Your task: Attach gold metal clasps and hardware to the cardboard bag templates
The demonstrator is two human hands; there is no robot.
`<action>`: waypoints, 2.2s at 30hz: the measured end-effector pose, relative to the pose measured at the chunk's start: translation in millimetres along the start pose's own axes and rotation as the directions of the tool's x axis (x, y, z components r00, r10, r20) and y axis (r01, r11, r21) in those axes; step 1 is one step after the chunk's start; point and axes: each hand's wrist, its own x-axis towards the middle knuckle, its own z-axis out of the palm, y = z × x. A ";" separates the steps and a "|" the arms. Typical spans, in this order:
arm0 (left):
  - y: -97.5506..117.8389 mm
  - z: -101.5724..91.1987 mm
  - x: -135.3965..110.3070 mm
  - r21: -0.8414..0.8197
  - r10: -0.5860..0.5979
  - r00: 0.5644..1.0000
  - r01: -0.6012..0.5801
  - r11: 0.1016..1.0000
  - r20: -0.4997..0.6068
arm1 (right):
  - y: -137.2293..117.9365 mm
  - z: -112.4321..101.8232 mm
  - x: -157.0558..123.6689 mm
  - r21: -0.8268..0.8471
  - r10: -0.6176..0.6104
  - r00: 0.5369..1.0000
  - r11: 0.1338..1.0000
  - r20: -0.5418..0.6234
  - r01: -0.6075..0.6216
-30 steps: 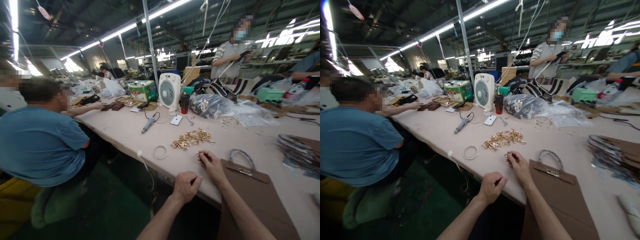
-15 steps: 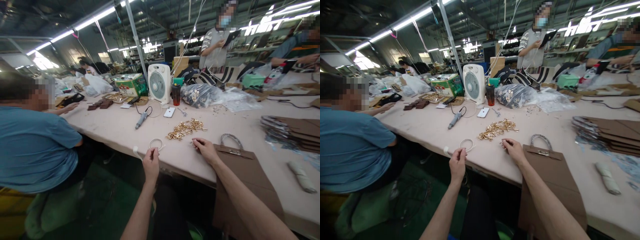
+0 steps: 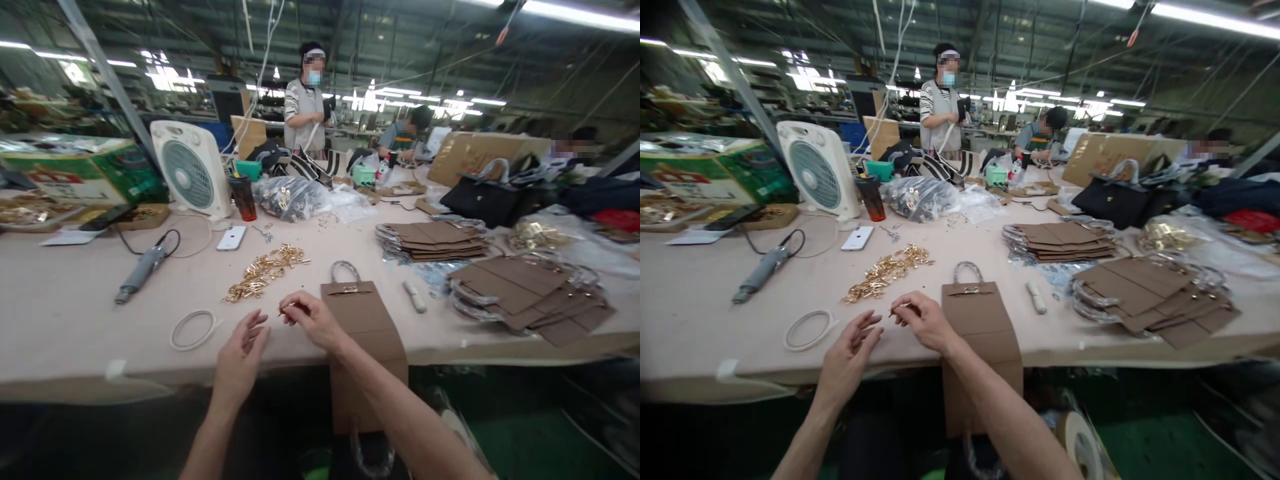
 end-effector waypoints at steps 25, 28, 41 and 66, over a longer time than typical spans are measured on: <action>14.6 205.1 50.7 0.383 0.390 0.915 -0.400 0.833 0.107 | 29.3 -181.8 -65.3 -0.205 -0.099 0.717 0.977 -0.690 -0.062; 13.0 204.4 50.7 0.329 0.414 0.908 -0.410 0.851 0.063 | 22.6 -182.4 -50.4 -0.410 -0.161 0.807 0.906 -0.568 -0.108; 10.8 206.1 51.3 0.226 0.252 0.967 -0.237 0.945 -0.040 | 18.7 -178.3 -41.3 -0.797 -0.048 0.978 0.588 -0.205 -0.138; 39.4 195.8 48.0 -0.492 -0.391 0.552 0.834 0.250 0.736 | 23.5 -189.8 -56.5 -0.194 0.011 0.909 0.976 -0.417 -0.101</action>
